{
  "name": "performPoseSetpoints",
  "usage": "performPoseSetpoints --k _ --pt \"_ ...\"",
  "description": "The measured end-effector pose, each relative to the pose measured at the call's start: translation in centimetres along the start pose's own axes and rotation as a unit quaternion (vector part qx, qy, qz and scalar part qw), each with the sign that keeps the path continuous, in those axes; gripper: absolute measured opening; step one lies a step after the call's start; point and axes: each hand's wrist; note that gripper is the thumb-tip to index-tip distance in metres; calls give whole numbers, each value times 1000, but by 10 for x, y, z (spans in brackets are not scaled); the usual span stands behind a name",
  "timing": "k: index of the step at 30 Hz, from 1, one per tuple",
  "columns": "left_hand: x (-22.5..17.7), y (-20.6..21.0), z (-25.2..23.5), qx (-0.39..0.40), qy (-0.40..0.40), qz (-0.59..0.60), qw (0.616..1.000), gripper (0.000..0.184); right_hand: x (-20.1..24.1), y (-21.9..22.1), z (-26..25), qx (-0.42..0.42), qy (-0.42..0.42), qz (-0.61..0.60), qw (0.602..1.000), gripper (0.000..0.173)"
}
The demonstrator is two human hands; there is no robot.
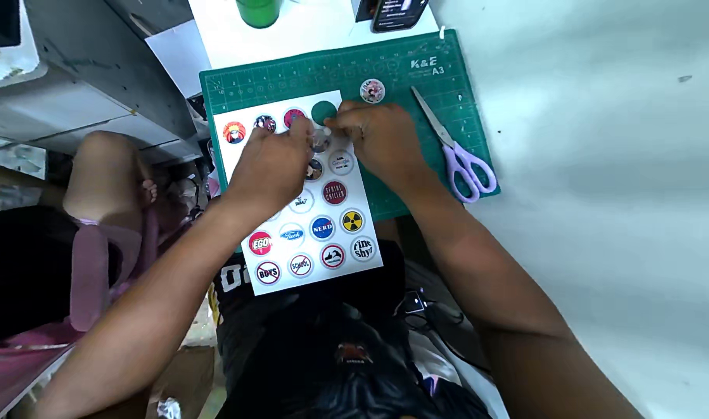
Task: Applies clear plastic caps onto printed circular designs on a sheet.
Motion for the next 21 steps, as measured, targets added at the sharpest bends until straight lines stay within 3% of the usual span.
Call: performPoseSetpoints --k 3,9,15,21 --pt "7 -7 -21 29 19 -23 999 44 1 -2 -1 16 -2 12 1000 33" --pt "17 -5 -44 35 55 -18 998 20 -2 -1 -1 10 -9 -10 1000 28" --pt "32 -6 -49 21 122 -34 992 20 -2 -1 0 16 -8 -8 1000 28" --pt "27 -14 -62 54 119 -60 990 19 -3 -4 -2 40 -4 -14 999 27"
Point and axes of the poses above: each hand's wrist, its own z-axis away from the middle knuckle, its own y-axis out of the palm, x = y × z, and after that the axes turned 10 degrees about -x, right-handed
